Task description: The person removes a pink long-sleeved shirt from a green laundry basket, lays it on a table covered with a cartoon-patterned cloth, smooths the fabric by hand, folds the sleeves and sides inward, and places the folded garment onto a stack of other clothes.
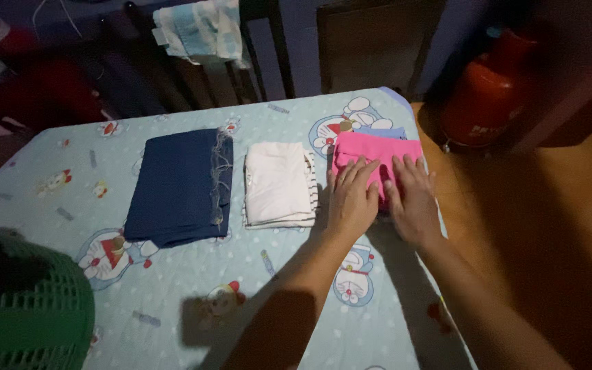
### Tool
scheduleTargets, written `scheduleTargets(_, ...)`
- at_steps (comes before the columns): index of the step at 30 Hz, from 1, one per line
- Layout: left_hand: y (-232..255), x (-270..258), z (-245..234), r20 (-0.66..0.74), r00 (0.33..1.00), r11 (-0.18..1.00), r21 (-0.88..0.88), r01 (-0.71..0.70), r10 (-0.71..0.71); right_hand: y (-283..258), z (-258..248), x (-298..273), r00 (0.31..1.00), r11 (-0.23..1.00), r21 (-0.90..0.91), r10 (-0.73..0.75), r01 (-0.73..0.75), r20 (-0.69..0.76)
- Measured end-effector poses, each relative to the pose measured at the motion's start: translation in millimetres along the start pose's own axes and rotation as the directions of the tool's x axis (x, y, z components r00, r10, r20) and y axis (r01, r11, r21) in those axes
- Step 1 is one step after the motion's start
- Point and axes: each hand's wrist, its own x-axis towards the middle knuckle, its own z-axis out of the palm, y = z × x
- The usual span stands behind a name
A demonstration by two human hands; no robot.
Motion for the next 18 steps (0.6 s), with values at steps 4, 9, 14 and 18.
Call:
scheduleTargets(4,4,-30,-20,-0.114,0.993,0.994,-0.110,0.017,-0.029,-24,-3,-25,1.000,0.995,0.095,-0.027,0.026,0.005)
scheduleTargets(9,-1,-63,-25,-0.224,0.964,0.943,-0.327,0.062,-0.142,-49,-7,-55,0.999,0.980,0.200,-0.019,0.011,0.040)
scheduleTargets(14,-2,-93,-27,-0.227,0.935,0.814,-0.572,0.098,-0.272,-80,-17,-85,0.995,0.952,0.289,0.083,-0.096,0.056)
scheduleTargets(18,-3,-120,-38,0.008,0.896,0.594,-0.746,0.301,-0.444,-102,-23,-110,0.979,0.841,0.502,0.161,-0.203,0.125)
